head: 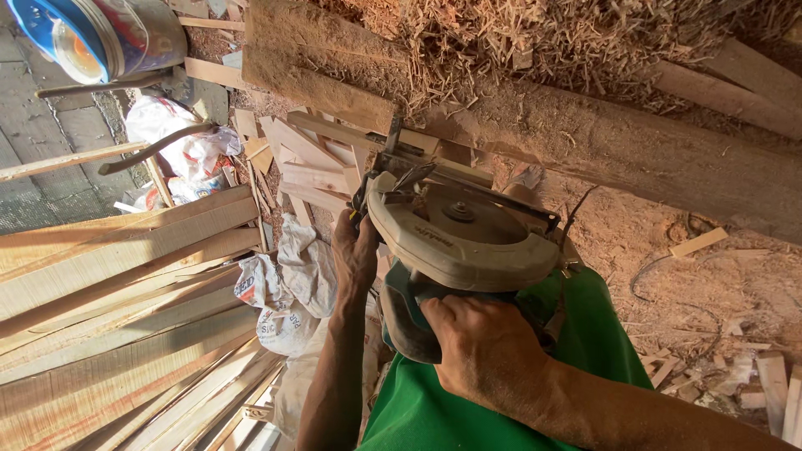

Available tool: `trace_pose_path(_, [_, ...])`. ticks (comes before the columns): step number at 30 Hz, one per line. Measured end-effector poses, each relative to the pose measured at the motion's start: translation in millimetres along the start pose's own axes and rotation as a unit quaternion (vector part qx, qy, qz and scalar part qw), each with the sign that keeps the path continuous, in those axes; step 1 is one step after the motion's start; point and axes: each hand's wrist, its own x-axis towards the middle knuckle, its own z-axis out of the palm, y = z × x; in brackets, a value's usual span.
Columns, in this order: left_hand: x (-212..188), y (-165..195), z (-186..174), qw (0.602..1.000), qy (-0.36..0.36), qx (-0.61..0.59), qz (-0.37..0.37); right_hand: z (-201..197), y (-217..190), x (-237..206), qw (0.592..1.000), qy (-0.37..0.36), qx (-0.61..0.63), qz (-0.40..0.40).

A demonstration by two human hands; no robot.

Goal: The person cuts pieces of wood with a handheld circular saw, guiding the saw along wooden strips laid on a sawdust-covered work surface. They reposition and align each piece by hand between cuts, steadying the wood with one hand while operating the saw with the other.

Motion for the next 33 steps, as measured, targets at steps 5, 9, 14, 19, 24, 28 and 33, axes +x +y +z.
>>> trace_pose_path(5, [2.0, 5.2, -4.1, 0.999, 0.018, 0.014, -0.037, 3.5, -1.8, 3.6, 1.000, -0.017, 0.002, 0.007])
trace_pose_path(9, [3.8, 4.9, -7.1, 1.000, 0.004, -0.014, -0.019, 4.0, -2.6, 5.6, 1.000, -0.025, 0.007, 0.004])
trace_pose_path(14, [6.2, 1.7, -10.9, 1.000, 0.000, -0.023, -0.017, 3.6, -3.3, 9.2, 0.999, -0.046, 0.017, -0.002])
trace_pose_path(19, [6.8, 2.3, -15.6, 1.000, 0.005, 0.000, -0.013, 6.0, -4.6, 12.6, 0.999, -0.040, 0.017, -0.015])
trace_pose_path(24, [7.4, 6.0, -18.4, 1.000, 0.009, 0.003, -0.024, 9.0, -6.6, 14.3, 0.999, -0.046, 0.019, -0.005])
trace_pose_path(28, [8.6, 7.7, -21.0, 1.000, 0.003, -0.009, -0.030, 9.3, -8.8, 16.3, 0.999, -0.039, 0.020, -0.012])
trace_pose_path(33, [11.6, 6.6, -23.7, 1.000, 0.007, -0.006, -0.030, 8.1, -10.9, 19.6, 0.999, -0.041, 0.032, -0.014])
